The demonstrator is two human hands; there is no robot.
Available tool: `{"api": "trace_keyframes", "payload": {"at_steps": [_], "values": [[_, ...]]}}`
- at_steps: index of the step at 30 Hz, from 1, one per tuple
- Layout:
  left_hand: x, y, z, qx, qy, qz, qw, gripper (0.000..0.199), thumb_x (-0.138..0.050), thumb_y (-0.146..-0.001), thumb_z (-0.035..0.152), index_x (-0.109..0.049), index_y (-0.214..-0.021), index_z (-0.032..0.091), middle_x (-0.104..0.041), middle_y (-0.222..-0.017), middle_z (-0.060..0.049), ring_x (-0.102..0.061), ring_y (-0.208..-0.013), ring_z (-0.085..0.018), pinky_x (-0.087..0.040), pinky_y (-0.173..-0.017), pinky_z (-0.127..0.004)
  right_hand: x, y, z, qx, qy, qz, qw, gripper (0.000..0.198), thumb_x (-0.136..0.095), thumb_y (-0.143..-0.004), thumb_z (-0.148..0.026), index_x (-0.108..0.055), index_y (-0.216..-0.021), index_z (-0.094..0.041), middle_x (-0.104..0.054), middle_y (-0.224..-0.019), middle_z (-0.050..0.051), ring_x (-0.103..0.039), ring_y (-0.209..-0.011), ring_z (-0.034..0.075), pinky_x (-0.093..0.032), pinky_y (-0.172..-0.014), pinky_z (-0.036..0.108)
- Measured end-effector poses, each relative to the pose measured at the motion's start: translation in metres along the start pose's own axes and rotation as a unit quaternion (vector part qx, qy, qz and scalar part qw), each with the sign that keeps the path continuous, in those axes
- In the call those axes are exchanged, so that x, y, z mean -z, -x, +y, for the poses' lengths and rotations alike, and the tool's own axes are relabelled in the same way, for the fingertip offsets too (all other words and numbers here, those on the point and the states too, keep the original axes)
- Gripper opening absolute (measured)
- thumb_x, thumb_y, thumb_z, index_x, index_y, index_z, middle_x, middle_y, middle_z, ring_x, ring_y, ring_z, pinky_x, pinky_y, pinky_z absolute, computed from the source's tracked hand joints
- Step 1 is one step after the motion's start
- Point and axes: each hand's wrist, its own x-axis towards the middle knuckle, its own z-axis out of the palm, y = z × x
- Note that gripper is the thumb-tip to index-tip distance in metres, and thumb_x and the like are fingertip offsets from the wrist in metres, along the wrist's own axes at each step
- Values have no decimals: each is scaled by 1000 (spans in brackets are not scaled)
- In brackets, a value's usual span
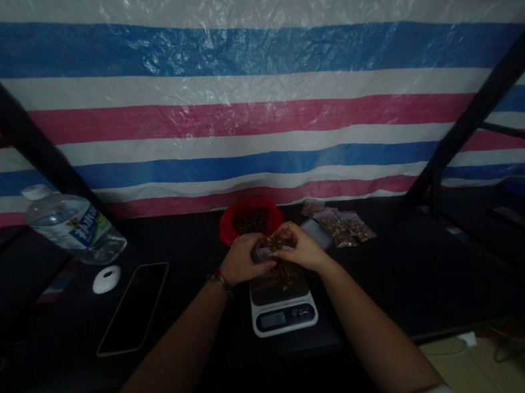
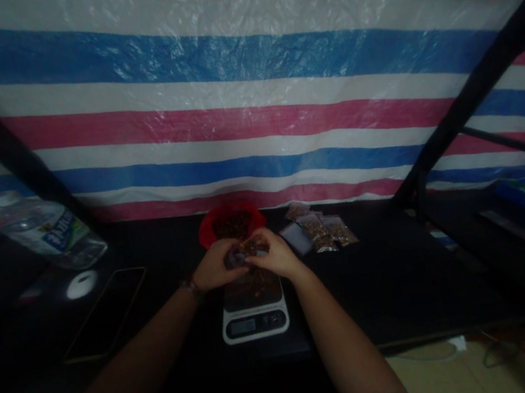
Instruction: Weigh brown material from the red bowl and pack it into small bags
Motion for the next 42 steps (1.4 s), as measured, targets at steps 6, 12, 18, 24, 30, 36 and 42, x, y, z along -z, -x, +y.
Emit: {"api": "trace_keyframes", "payload": {"at_steps": [6,12,18,24,30,36,42], "values": [[-4,-3,6,6,-8,5,1000,49,-70,-68,44,-56,-106,17,-65,-98,-9,-62,-91,-26,-47,-80,-36,2,0,-6,73,141,-19,987,40,-73,-68,-20,-62,-107,-22,-60,-106,6,-57,-103,20,-46,-91,36],[-4,-2,9,15,-3,-5,1000,46,-68,-70,43,-53,-105,18,-64,-95,-6,-63,-87,-24,-47,-72,-32,-3,3,-5,62,153,3,986,38,-72,-69,-20,-61,-105,-22,-64,-104,5,-61,-95,18,-51,-84,34],[-5,-2,10,26,-3,-10,1000,52,-70,-68,48,-51,-106,18,-64,-97,-7,-63,-88,-25,-47,-73,-33,-3,2,-7,147,178,-2,973,34,-66,-78,-23,-64,-112,-28,-61,-119,5,-54,-113,20,-43,-100,39],[-5,-1,6,43,9,-7,999,53,-71,-66,48,-51,-106,18,-65,-97,-7,-63,-87,-24,-47,-73,-33,-3,4,-6,99,164,-4,981,54,-63,-78,-20,-51,-129,-30,-54,-122,7,-55,-110,19,-49,-93,35],[-5,-2,2,60,33,5,998,41,-69,-68,45,-53,-96,20,-64,-88,-3,-62,-78,-19,-48,-68,-29,8,1,-9,97,225,-22,969,48,-62,-70,-12,-59,-117,-22,-54,-109,7,-54,-105,19,-46,-93,34],[-2,4,0,51,91,123,987,43,-68,-69,41,-54,-100,17,-64,-93,-7,-63,-83,-21,-50,-73,-32,30,-10,23,9,238,122,963,33,-62,-71,-16,-55,-103,-19,-61,-100,5,-58,-94,18,-46,-88,35],[-6,1,-6,120,190,197,954,40,-69,-68,40,-56,-98,17,-65,-91,-5,-64,-82,-19,-51,-75,-32,42,-11,52,-86,358,102,924,35,-64,-70,-16,-56,-104,-17,-64,-101,9,-59,-95,21,-44,-88,38]]}}
